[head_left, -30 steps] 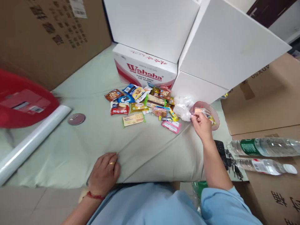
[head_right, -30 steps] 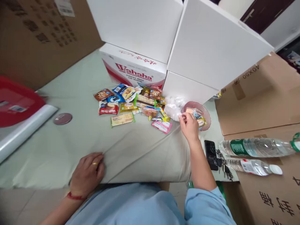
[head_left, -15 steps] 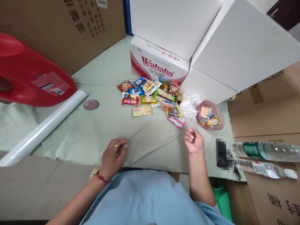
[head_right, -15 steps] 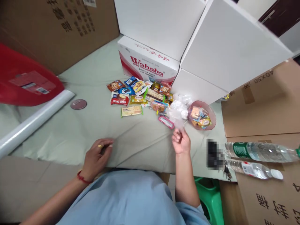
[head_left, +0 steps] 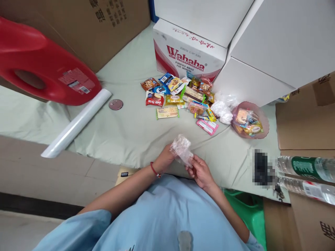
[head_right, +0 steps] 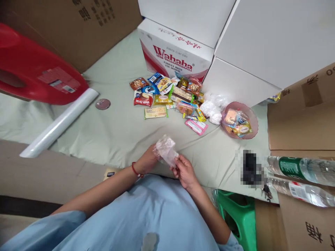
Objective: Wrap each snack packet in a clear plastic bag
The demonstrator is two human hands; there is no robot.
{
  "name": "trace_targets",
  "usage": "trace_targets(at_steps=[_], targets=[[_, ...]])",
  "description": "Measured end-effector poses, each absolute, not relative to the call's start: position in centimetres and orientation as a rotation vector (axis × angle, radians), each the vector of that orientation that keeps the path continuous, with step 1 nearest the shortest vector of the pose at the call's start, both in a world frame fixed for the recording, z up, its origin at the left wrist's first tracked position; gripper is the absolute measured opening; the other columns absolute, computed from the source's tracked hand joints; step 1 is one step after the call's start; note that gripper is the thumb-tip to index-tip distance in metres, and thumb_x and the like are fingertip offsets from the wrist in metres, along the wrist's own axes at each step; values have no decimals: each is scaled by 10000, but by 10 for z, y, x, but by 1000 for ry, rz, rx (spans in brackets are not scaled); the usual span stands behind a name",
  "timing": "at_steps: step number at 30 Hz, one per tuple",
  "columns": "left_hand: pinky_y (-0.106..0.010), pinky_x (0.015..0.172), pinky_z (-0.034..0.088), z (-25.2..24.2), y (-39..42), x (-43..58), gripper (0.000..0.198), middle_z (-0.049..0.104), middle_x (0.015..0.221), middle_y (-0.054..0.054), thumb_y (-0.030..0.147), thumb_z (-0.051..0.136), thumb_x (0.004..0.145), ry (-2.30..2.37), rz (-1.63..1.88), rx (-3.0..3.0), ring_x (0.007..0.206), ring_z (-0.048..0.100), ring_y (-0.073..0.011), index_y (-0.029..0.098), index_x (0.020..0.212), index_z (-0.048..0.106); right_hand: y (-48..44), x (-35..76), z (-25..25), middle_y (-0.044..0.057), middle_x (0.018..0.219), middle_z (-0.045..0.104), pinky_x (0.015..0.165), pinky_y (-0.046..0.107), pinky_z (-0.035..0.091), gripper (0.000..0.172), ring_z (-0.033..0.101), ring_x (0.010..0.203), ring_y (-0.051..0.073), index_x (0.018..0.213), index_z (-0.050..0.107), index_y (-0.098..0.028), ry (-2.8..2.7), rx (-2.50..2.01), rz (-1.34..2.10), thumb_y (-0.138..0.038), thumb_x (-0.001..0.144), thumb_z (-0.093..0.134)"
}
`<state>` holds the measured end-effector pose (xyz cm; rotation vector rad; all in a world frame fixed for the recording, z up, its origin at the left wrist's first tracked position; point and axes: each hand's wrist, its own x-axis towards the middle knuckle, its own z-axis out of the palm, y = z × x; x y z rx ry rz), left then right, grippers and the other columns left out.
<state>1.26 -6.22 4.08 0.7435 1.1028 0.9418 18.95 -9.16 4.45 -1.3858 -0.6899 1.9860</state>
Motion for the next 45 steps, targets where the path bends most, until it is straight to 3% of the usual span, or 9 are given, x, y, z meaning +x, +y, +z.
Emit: trace_targets(at_steps=[5, 10, 14, 19, 24, 29, 32, 37, 45], targets=[[-350, 859, 507, 46, -62, -1, 302, 746, 875, -39, 480, 762, 764, 1281, 1033, 838, 873, 655, -230, 198, 850, 698, -85, 204, 52, 45, 890, 680, 622, 294, 511, 487, 611, 736, 181, 1046, 681, -236, -1276, -1530, 1365, -703, 923, 621], [-366, 882, 518, 50, -64, 1, 264, 771, 926, -55, 440, 761, 762, 1301, 1024, 956, 926, 677, -260, 202, 874, 741, -76, 197, 62, 96, 1224, 691, 940, 408, 545, 612, 638, 1116, 280, 1292, 673, -286, -1630, -1307, 1268, -496, 757, 885], [-354, 819, 523, 45, -64, 0, 268, 718, 774, -19, 432, 813, 710, 1163, 1002, 853, 805, 653, -220, 208, 783, 688, -66, 191, 55, 37, 912, 729, 777, 355, 552, 268, 654, 824, 211, 1045, 745, -258, -1351, -1420, 1409, -451, 861, 769], [-312, 819, 507, 32, -71, -23, 359, 699, 838, -12, 441, 858, 673, 1204, 1043, 618, 827, 632, -167, 196, 717, 599, -51, 206, 55, -5, 765, 646, 533, 265, 476, 390, 551, 644, 155, 922, 728, -229, -895, -1503, 1536, -549, 736, 850], [-394, 965, 516, 31, -79, -41, 368, 699, 962, -34, 401, 867, 673, 1099, 1070, 527, 970, 683, -209, 196, 724, 566, -49, 203, 62, 7, 792, 640, 527, 249, 463, 480, 544, 659, 147, 912, 701, -215, -1006, -1608, 1285, -664, 773, 801], [-337, 879, 488, 38, -82, -44, 209, 640, 895, -24, 304, 758, 696, 1145, 1091, 801, 934, 624, -198, 208, 718, 574, -40, 181, 68, 58, 961, 687, 458, 246, 436, 615, 600, 690, 169, 1140, 673, -227, -1088, -1578, 1347, -782, 890, 583], [-318, 841, 476, 40, -84, -40, 168, 644, 927, -48, 309, 726, 699, 1154, 1093, 903, 932, 602, -203, 203, 677, 597, -23, 167, 70, 54, 1030, 705, 516, 259, 481, 596, 624, 753, 183, 1239, 654, -254, -1305, -1532, 1378, -677, 826, 731], [-310, 824, 475, 37, -86, -38, 195, 693, 920, -43, 290, 736, 656, 1252, 1191, 672, 891, 610, -193, 204, 649, 562, -3, 160, 70, 5, 768, 680, 604, 264, 458, 229, 563, 686, 163, 885, 740, -232, -1694, -1414, 1552, -437, 795, 790], [-242, 712, 494, 40, -71, -59, 274, 717, 891, -17, 156, 850, 575, 1086, 1415, 167, 745, 619, -111, 170, 704, 609, -18, 194, 72, -6, 767, 622, 593, 273, 461, 259, 509, 657, 154, 878, 723, -249, -1211, -1371, 1540, -453, 764, 836]])
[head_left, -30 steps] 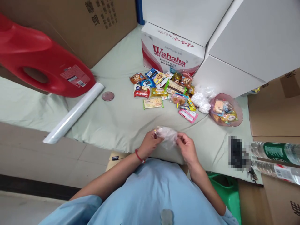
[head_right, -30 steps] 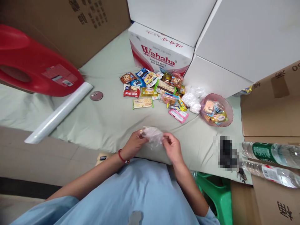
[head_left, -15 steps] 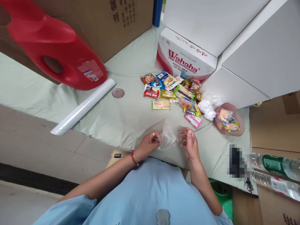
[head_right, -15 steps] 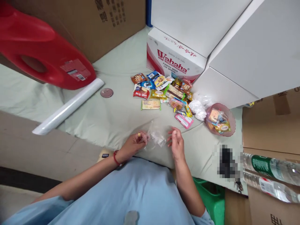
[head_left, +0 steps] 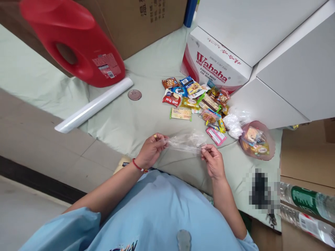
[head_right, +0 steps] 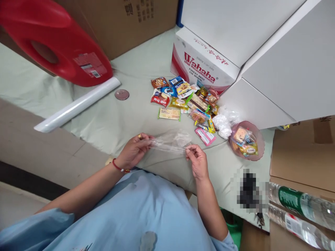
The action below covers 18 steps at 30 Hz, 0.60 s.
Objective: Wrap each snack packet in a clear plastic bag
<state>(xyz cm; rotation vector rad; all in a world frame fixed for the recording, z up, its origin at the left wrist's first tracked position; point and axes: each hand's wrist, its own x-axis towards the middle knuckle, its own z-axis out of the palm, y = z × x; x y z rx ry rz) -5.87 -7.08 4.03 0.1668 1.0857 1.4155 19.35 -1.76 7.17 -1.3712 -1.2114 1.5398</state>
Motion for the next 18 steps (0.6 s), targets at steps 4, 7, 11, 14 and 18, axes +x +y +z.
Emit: trace_targets(at_steps=[4, 7, 11, 14, 18], targets=[[-269, 709, 549, 43, -58, -54, 203, 736, 872, -47, 198, 832, 678, 904, 1388, 88, 785, 680, -155, 169, 773, 656, -40, 210, 71, 26, 910, 642, 704, 312, 521, 264, 571, 795, 188, 872, 705, -255, -1044, -1315, 1531, -444, 754, 845], [-283, 729, 577, 42, -49, -51, 121, 736, 838, -60, 171, 763, 748, 831, 1369, -39, 808, 703, -170, 167, 743, 642, -58, 219, 68, 27, 897, 631, 740, 326, 513, 233, 577, 812, 199, 840, 696, -252, -1119, -1296, 1514, -446, 795, 817], [-237, 667, 556, 40, -39, -63, 59, 716, 795, -49, 123, 668, 799, 848, 1334, -177, 732, 682, -135, 148, 748, 654, -75, 222, 60, 21, 836, 668, 717, 312, 468, 209, 569, 755, 187, 893, 733, -243, -1358, -1439, 1496, -444, 862, 782], [-225, 548, 490, 39, -39, -78, 123, 661, 713, -25, 224, 642, 855, 880, 1324, -162, 587, 595, -112, 152, 755, 647, -80, 213, 56, 2, 764, 650, 685, 300, 461, 235, 559, 695, 175, 904, 722, -238, -1279, -1498, 1484, -462, 862, 778], [-221, 519, 427, 38, -53, -93, 228, 629, 735, -17, 374, 656, 875, 1087, 1275, 8, 567, 531, -105, 176, 773, 608, -72, 193, 62, 41, 963, 701, 774, 331, 515, 185, 643, 865, 212, 881, 694, -248, -1136, -1326, 1503, -414, 842, 764]])
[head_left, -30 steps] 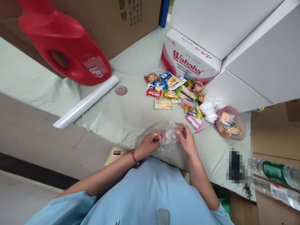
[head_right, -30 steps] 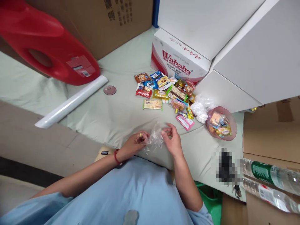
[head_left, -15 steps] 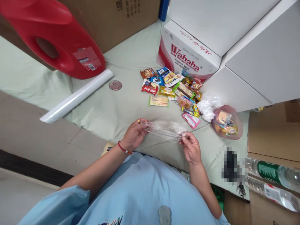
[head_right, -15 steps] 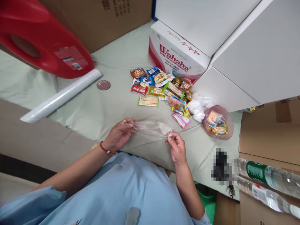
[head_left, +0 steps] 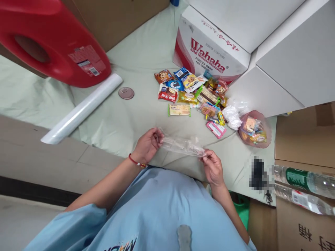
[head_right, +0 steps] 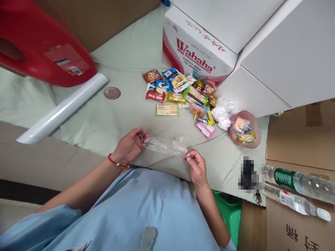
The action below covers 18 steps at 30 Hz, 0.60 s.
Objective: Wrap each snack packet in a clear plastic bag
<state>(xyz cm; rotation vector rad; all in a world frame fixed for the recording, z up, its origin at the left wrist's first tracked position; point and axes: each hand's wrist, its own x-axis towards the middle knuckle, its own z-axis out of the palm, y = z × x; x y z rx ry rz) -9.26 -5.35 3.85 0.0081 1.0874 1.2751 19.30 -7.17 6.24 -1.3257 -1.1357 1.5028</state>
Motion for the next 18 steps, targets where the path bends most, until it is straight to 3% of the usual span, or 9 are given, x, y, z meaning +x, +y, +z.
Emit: trace_targets(at_steps=[2, 4, 6, 8, 10, 12, 15, 18], targets=[[-242, 617, 481, 40, -65, -101, 249, 672, 882, -41, 437, 651, 887, 1341, 1310, 229, 719, 609, -140, 189, 877, 631, -64, 183, 68, 64, 1095, 724, 895, 381, 527, 140, 667, 1059, 261, 860, 682, -251, -1163, -1224, 1544, -376, 842, 741], [-326, 855, 543, 45, -77, -111, 349, 688, 1143, -82, 505, 639, 902, 1615, 1357, 611, 1016, 658, -210, 208, 1084, 655, -57, 173, 74, 72, 1213, 725, 1017, 442, 503, 93, 632, 1234, 298, 861, 677, -255, -1249, -1140, 1600, -342, 864, 710], [-459, 1126, 450, 53, -87, -121, 554, 610, 1401, -122, 581, 637, 903, 1751, 1327, 1081, 1335, 554, -289, 226, 1326, 597, -50, 164, 79, 71, 1328, 694, 1074, 479, 482, 61, 610, 1294, 308, 873, 673, -257, -1364, -1078, 1653, -314, 896, 677], [-550, 1262, 279, 61, -90, -127, 749, 504, 1558, -147, 650, 642, 890, 1739, 1201, 1471, 1524, 375, -344, 234, 1492, 482, -45, 153, 83, 70, 1419, 649, 1065, 481, 492, 59, 638, 1244, 295, 876, 663, -255, -1502, -1034, 1692, -295, 918, 650], [-588, 1298, 171, 64, -86, -128, 845, 456, 1611, -160, 664, 647, 886, 1720, 1033, 1669, 1589, 267, -367, 230, 1566, 398, -40, 144, 88, 70, 1468, 619, 1043, 474, 505, 65, 668, 1164, 276, 860, 647, -250, -1654, -978, 1715, -277, 918, 634], [-605, 1300, 155, 61, -76, -124, 834, 453, 1618, -174, 606, 637, 909, 1735, 903, 1699, 1589, 273, -372, 213, 1592, 362, -38, 136, 93, 71, 1505, 595, 1030, 474, 507, 73, 676, 1131, 270, 842, 637, -245, -1774, -898, 1736, -255, 913, 619], [-589, 1273, 264, 53, -55, -114, 779, 489, 1590, -194, 485, 644, 905, 1660, 861, 1624, 1529, 387, -370, 178, 1576, 393, -40, 136, 97, 70, 1557, 554, 1018, 485, 503, 88, 681, 1119, 280, 811, 630, -237, -1813, -811, 1765, -247, 898, 616], [-529, 1171, 438, 50, -38, -95, 785, 563, 1514, -202, 475, 713, 861, 1400, 903, 1379, 1370, 568, -349, 176, 1539, 453, -46, 152, 93, 55, 1564, 549, 1014, 491, 495, 102, 691, 1112, 297, 776, 628, -234, -1704, -855, 1763, -285, 865, 638]])
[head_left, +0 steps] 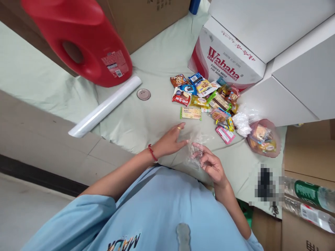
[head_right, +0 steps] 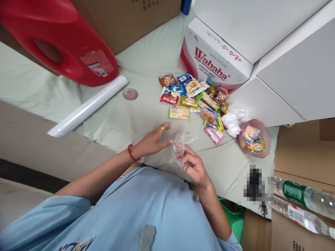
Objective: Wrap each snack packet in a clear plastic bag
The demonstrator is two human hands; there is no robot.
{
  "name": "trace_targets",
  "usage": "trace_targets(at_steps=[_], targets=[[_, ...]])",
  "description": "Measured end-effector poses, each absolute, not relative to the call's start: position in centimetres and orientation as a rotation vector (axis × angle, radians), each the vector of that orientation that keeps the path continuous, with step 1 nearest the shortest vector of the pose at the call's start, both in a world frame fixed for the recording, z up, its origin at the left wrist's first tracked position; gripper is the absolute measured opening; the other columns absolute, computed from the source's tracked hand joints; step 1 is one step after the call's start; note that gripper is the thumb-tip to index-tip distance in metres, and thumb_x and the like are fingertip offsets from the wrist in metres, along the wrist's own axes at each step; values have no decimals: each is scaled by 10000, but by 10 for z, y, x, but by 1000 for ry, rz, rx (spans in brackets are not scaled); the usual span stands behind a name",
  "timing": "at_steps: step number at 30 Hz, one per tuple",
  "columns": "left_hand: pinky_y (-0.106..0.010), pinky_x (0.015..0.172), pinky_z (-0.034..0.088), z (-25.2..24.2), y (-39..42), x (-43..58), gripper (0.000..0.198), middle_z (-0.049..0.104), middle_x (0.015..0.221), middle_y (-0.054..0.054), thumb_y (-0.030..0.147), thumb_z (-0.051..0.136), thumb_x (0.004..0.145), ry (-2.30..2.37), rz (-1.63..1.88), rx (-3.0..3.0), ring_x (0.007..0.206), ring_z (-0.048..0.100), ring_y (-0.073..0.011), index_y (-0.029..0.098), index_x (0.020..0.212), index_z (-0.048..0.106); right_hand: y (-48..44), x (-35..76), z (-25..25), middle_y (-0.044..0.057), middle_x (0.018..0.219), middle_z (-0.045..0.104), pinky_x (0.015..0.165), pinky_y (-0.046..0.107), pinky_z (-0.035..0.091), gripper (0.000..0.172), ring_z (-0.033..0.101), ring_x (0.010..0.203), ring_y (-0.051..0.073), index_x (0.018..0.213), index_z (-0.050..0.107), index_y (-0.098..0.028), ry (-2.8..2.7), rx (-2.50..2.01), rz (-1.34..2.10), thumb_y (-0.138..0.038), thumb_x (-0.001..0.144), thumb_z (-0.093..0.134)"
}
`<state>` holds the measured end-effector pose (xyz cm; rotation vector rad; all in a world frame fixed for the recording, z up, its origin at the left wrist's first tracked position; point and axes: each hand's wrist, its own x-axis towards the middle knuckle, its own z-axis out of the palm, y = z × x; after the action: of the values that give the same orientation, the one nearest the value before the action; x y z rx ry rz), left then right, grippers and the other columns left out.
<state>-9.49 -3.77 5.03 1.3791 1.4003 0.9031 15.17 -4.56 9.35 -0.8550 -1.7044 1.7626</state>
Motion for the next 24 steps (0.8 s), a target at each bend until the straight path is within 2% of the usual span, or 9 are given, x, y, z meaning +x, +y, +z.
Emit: trace_targets(at_steps=[3, 6, 9, 11, 15, 18, 20, 22, 24], targets=[[-437, 955, 578, 55, -28, -67, 809, 623, 1419, -205, 534, 796, 799, 1207, 860, 897, 1171, 684, -311, 182, 1473, 520, -54, 174, 84, 35, 1546, 570, 1013, 487, 489, 125, 690, 1129, 316, 742, 638, -236, -1547, -933, 1757, -336, 809, 673], [-365, 792, 600, 57, -22, -42, 631, 714, 1173, -141, 470, 884, 707, 1089, 751, 553, 1008, 708, -265, 169, 1215, 662, -61, 191, 73, 30, 1510, 605, 1001, 491, 493, 182, 694, 1105, 327, 696, 632, -236, -1386, -983, 1761, -391, 745, 713], [-319, 750, 575, 49, -18, -27, 382, 697, 872, -32, 265, 925, 589, 1049, 728, 458, 814, 678, -179, 163, 862, 679, -64, 203, 68, 9, 1504, 611, 1021, 502, 483, 188, 700, 1059, 307, 677, 621, -237, -1224, -1013, 1724, -390, 723, 720], [-302, 768, 558, 42, -17, -25, 332, 683, 822, -9, 203, 906, 553, 1074, 751, 455, 796, 668, -154, 169, 735, 630, -64, 212, 67, -5, 1502, 610, 1014, 498, 489, 160, 697, 1022, 282, 672, 615, -237, -1128, -1002, 1685, -358, 718, 710], [-310, 817, 554, 37, -15, -29, 353, 723, 890, -28, 173, 885, 498, 1118, 917, 339, 867, 700, -168, 173, 667, 575, -62, 241, 60, 37, 1361, 676, 888, 437, 540, 105, 665, 972, 248, 696, 617, -242, -979, -1045, 1600, -318, 718, 687], [-279, 749, 544, 39, -16, -34, 361, 730, 893, -27, 135, 874, 446, 1159, 1010, 274, 785, 677, -140, 168, 667, 590, -59, 268, 48, 60, 1099, 719, 762, 363, 543, 97, 643, 886, 224, 746, 628, -245, -922, -1212, 1540, -323, 751, 685], [-252, 693, 517, 41, -17, -34, 355, 722, 887, -23, 136, 865, 446, 1199, 1035, 274, 737, 646, -116, 167, 666, 588, -56, 285, 43, 60, 1014, 714, 723, 343, 534, 133, 628, 828, 211, 793, 644, -240, -984, -1374, 1494, -358, 796, 705], [-238, 658, 485, 42, -20, -31, 327, 699, 854, -13, 158, 849, 478, 1242, 1049, 302, 700, 612, -99, 169, 676, 589, -51, 297, 44, 70, 1027, 717, 760, 359, 546, 200, 630, 856, 220, 892, 674, -237, -1147, -1546, 1377, -427, 852, 725], [-239, 657, 467, 42, -22, -24, 287, 648, 783, 14, 185, 817, 523, 1269, 1051, 353, 679, 583, -94, 178, 694, 587, -45, 303, 52, 90, 1119, 706, 865, 400, 555, 286, 642, 987, 249, 1050, 687, -242, -1361, -1620, 1184, -482, 900, 725]])
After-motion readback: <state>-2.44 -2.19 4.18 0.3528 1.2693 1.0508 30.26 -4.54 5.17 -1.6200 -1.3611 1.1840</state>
